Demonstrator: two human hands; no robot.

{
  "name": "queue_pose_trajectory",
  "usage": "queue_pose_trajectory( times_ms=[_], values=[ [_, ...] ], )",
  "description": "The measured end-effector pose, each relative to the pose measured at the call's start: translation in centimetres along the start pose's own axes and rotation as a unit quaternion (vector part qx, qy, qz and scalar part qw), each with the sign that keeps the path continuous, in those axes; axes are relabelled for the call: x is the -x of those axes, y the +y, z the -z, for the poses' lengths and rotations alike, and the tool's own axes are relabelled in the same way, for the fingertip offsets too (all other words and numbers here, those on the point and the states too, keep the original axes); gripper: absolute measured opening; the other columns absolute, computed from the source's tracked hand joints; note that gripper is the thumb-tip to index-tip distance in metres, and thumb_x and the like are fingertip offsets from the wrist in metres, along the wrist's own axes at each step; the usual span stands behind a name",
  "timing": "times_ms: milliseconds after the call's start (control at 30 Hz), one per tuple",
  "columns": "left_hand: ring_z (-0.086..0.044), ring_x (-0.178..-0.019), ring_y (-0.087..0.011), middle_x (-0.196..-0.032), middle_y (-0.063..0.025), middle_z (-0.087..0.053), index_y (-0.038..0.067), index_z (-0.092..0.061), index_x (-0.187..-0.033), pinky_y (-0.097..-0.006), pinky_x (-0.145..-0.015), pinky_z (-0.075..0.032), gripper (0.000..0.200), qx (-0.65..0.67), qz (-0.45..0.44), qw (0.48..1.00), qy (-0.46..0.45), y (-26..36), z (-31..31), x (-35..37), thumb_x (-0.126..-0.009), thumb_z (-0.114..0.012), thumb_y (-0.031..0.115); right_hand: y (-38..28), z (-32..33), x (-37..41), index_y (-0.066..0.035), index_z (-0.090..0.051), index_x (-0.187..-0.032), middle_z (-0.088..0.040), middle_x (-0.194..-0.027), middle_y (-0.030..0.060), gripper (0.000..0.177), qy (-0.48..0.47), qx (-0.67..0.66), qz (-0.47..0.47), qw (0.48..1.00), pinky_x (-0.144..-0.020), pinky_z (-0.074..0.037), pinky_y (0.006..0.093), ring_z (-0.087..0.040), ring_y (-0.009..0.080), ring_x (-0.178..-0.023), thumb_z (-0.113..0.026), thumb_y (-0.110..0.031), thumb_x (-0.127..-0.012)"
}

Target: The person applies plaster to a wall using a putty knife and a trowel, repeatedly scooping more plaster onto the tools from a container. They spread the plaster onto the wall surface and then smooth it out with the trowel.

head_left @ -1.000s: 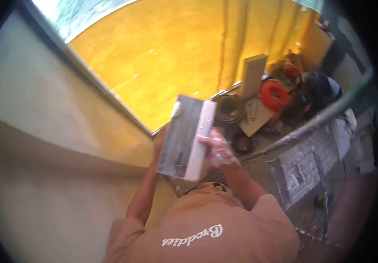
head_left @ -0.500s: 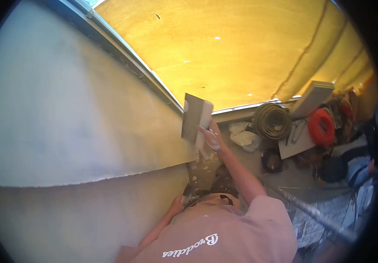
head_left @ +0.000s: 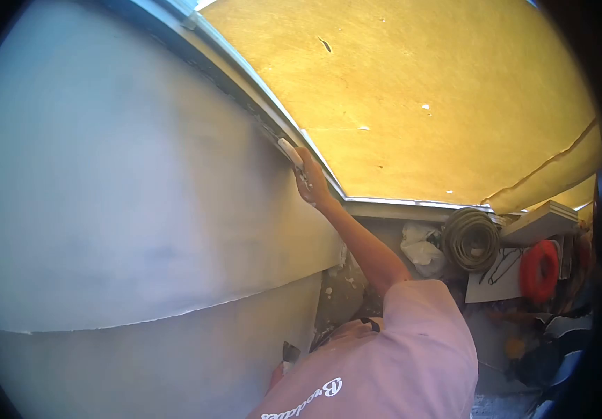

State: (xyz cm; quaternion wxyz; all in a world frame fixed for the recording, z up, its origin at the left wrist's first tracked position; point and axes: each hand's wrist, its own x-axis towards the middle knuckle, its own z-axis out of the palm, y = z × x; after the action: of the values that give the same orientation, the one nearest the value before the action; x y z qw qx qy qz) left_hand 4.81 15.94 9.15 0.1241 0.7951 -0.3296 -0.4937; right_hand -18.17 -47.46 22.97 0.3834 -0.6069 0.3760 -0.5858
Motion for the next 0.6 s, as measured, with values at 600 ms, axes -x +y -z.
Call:
queue_pose_trajectory(
  times_ms=[600],
  values=[
    [-0.062, -0.105, -0.0219, -0.111, -0.0142, -0.068, 0.003, -0.053, -0.133, -0.0372, -0.092, -0.048, 0.046, -0.064, -0.087, 0.991, -0.078, 2.7, 7.1, -2.9, -0.091, -0.066, 0.016, -11.5, -4.0, 21.2, -0.007, -0.034, -0.150, -0.042, -0.151, 0.0210, 0.081, -0.147, -0.043, 0.078, 0.985, -0.120, -0.025, 0.0433, -0.038, 0.0349, -0.142, -0.038, 0.019, -0.074]
  ],
)
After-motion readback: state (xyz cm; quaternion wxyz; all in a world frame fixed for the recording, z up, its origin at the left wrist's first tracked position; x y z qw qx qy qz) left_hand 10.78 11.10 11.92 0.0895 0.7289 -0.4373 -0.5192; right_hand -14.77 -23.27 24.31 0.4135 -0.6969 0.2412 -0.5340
